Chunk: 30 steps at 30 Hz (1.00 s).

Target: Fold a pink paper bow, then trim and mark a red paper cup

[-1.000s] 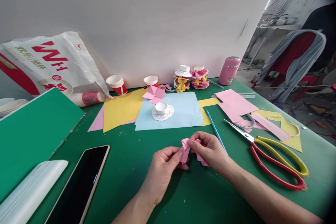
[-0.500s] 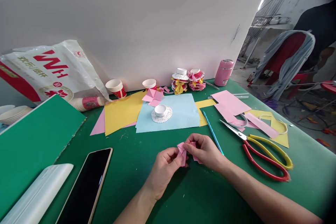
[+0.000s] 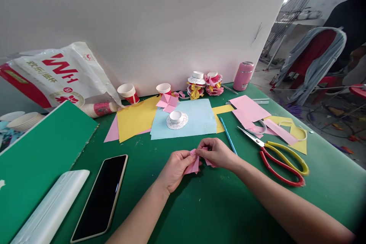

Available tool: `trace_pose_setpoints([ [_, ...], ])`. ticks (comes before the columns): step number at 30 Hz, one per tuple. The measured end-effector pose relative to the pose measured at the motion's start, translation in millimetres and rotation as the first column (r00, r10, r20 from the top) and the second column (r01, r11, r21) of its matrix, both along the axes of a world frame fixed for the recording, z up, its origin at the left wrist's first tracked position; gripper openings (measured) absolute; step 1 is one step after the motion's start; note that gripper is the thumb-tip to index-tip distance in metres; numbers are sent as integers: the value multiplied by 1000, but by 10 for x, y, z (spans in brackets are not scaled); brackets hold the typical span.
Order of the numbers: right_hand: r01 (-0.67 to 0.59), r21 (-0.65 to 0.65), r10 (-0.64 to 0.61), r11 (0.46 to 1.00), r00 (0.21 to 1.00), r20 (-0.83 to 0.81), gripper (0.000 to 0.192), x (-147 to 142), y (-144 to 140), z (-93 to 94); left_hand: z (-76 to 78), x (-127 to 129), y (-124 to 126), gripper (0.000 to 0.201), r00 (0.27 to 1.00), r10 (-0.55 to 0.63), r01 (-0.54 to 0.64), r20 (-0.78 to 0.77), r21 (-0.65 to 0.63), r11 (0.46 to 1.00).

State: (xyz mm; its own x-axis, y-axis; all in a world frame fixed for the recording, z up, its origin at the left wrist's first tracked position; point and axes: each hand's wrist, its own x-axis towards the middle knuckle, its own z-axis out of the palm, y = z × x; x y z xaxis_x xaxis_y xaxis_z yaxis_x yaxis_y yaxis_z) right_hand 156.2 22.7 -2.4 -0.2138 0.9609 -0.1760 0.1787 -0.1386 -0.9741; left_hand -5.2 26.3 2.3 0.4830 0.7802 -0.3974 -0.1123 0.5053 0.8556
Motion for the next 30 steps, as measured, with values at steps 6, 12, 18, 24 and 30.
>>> trace_pose_setpoints([
  [6, -1, -22, 0, 1000, 999, -51, 21, -45, 37, -23, -7, -44, 22, 20, 999, 31, -30, -15, 47, 998],
  [12, 1, -29, -3, 1000, 997, -75, 28, -92, 85, 17, -5, -66, 79, 21, 998, 47, -44, -32, 87, 995],
  [18, -18, 5, 18, 1000, 994, -109, 33, -71, 121, 78, 36, -69, 119, 24, 999, 43, -43, -2, 79, 996],
  [24, -99, -3, 97, 995, 983, -156, 36, 56, 90, 71, 21, -112, 115, 28, 999, 42, -43, 6, 49, 998],
  [30, -91, 46, 96, 995, 987, -130, 29, 63, 89, -46, -10, -125, 123, 25, 998, 45, -41, -45, 86, 995],
])
